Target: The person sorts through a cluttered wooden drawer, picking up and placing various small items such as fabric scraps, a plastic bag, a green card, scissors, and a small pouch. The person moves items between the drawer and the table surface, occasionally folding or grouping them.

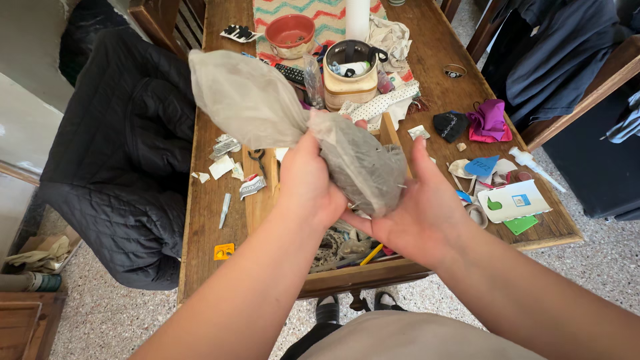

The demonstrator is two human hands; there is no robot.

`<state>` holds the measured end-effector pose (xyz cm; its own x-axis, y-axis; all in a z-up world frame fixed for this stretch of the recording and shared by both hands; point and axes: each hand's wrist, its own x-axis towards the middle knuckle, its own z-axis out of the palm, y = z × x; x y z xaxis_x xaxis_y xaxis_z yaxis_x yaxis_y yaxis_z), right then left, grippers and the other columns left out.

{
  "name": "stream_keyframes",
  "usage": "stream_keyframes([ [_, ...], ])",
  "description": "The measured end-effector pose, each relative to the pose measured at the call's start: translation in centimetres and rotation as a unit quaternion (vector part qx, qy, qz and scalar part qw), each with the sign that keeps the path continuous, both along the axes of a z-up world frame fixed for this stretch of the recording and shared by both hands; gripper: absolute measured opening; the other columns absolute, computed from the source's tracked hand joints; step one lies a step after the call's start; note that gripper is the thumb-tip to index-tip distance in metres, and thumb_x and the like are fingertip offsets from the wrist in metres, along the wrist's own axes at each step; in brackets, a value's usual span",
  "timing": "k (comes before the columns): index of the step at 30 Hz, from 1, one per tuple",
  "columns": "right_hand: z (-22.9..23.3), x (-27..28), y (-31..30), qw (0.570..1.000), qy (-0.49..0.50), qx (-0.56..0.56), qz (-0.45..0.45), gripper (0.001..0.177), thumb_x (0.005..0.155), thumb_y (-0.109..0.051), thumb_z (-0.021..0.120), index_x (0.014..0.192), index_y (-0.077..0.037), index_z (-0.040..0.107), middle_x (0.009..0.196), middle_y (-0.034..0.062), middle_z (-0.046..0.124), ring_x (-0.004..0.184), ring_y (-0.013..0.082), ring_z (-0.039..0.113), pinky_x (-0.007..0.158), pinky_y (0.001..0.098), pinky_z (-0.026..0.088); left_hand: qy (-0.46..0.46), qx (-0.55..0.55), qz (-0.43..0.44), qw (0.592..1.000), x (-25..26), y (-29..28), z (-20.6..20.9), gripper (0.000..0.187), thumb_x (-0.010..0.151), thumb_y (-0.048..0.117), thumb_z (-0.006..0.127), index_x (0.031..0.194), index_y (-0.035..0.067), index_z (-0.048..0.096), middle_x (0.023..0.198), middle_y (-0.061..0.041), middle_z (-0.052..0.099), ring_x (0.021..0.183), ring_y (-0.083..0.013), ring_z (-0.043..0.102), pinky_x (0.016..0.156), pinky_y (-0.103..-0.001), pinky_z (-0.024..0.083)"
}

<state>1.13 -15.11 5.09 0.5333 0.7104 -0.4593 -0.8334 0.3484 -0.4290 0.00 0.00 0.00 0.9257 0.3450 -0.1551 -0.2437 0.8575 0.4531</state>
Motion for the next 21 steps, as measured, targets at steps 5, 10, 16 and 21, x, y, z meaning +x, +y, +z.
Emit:
stream_keyframes([
  [5, -1.3, 0.1, -0.1, 0.998, -0.026, -0.048, -0.02, 0.081, 0.09, -0.068, 0.04, 0.141, -0.006, 0.051, 0.139, 0.0143, 0.064, 0.125, 0.029, 0.063, 0.102, 0.0511, 0.052, 0.073, 0.254, 0.104, 0.959, -0.2, 0.0, 0.2, 0.034, 0.089, -0.001, 0.052, 0.122, -0.001, 0.059, 0.114, -0.016, 0.069, 0.103, -0.0273, 0.069, 0.089, -0.041, 0.056],
  [10, -3.2, 0.7, 0.2, 0.993, -0.033, -0.107, -0.032, 0.044, 0.092, -0.029, 0.063, 0.13, -0.008, 0.061, 0.126, 0.0083, 0.071, 0.115, 0.0218, 0.069, 0.099, 0.0409, 0.058, 0.122, 0.353, 0.117, 0.92, -0.2, 1.3, -0.4, 0.032, 0.088, -0.002, 0.061, 0.119, -0.006, 0.065, 0.115, -0.014, 0.072, 0.102, -0.0229, 0.07, 0.088, -0.036, 0.056],
  [16, -4.9, 1.4, 0.7, 0.99, -0.051, -0.13, -0.005, 0.038, 0.092, -0.024, 0.065, 0.126, -0.006, 0.064, 0.121, 0.0081, 0.073, 0.11, 0.0197, 0.071, 0.098, 0.0402, 0.06, 0.066, 0.431, 0.074, 0.897, -0.2, 1.8, -0.9, 0.029, 0.094, 0.008, 0.063, 0.119, -0.003, 0.07, 0.112, -0.012, 0.076, 0.105, -0.0236, 0.07, 0.091, -0.036, 0.056],
  [21, -5.2, 1.9, 1.3, 0.99, -0.074, -0.12, 0.01, 0.034, 0.093, -0.023, 0.063, 0.124, -0.01, 0.063, 0.122, 0.0059, 0.071, 0.109, 0.0195, 0.071, 0.094, 0.0425, 0.057, 0.05, 0.654, 0.059, 0.752, -1.1, 0.9, -0.2, 0.036, 0.094, 0.019, 0.061, 0.128, 0.007, 0.064, 0.124, -0.012, 0.074, 0.123, -0.0292, 0.07, 0.106, -0.04, 0.054],
])
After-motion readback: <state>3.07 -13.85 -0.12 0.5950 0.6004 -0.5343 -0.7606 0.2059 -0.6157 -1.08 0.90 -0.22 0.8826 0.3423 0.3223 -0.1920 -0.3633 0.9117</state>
